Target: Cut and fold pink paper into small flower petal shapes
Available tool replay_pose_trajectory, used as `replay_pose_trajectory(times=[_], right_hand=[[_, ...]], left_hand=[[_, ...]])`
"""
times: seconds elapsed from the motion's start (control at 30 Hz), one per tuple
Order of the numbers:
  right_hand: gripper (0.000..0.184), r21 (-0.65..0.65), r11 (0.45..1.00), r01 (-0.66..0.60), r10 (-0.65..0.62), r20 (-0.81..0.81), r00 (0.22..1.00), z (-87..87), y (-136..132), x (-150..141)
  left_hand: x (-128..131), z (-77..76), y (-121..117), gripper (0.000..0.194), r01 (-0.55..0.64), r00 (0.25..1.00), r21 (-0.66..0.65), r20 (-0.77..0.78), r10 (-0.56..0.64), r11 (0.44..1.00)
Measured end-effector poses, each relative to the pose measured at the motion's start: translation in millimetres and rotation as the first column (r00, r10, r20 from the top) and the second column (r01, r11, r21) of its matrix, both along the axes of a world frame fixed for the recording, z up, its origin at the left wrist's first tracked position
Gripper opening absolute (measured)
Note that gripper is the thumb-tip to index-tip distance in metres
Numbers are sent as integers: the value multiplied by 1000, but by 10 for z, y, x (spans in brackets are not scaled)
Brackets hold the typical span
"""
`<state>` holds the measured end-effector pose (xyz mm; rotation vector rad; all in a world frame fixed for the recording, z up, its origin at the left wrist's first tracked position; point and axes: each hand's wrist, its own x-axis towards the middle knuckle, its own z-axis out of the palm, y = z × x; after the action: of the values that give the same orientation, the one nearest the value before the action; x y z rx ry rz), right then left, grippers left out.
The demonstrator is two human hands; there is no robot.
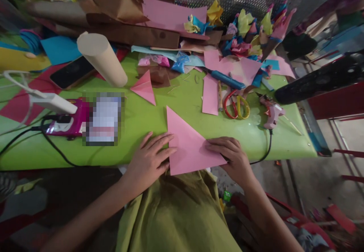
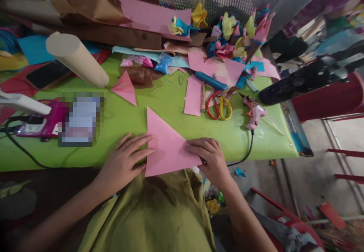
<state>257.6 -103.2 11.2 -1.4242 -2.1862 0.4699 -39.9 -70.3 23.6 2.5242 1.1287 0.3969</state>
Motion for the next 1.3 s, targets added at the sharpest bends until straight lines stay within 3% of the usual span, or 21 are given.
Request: replay_pose_trajectory(times=[0.27, 0.5, 0.67, 0.9, 1.23, 1.3], right_hand=[[15, -13, 996, 84, -84, -94, 992, 40, 66, -44], [14, 33, 978, 204, -203, -26, 979, 33, 82, -136], [23, 61, 967, 249, -253, 78, 964, 26, 76, -185], [19, 110, 959, 262, -275, 134, 952, 22, 84, -253], [24, 20, 953, 303, -301, 197, 933, 35, 146, -272], [19, 1, 951, 308, -303, 181, 936, 37, 150, -268]], left_hand=[[28, 27, 4, 15, -52, 995, -62, 86, 58, 997], [131, 54, 39, 14, -173, 968, -79, 168, 185, 982], [210, 74, 47, 15, -232, 964, -12, 129, 232, 973], [259, 42, 75, 11, -242, 970, 140, 10, 243, 960], [277, 58, 120, 7, -246, 967, 156, -33, 254, 957], [282, 67, 100, 14, -273, 960, 207, -10, 281, 939]])
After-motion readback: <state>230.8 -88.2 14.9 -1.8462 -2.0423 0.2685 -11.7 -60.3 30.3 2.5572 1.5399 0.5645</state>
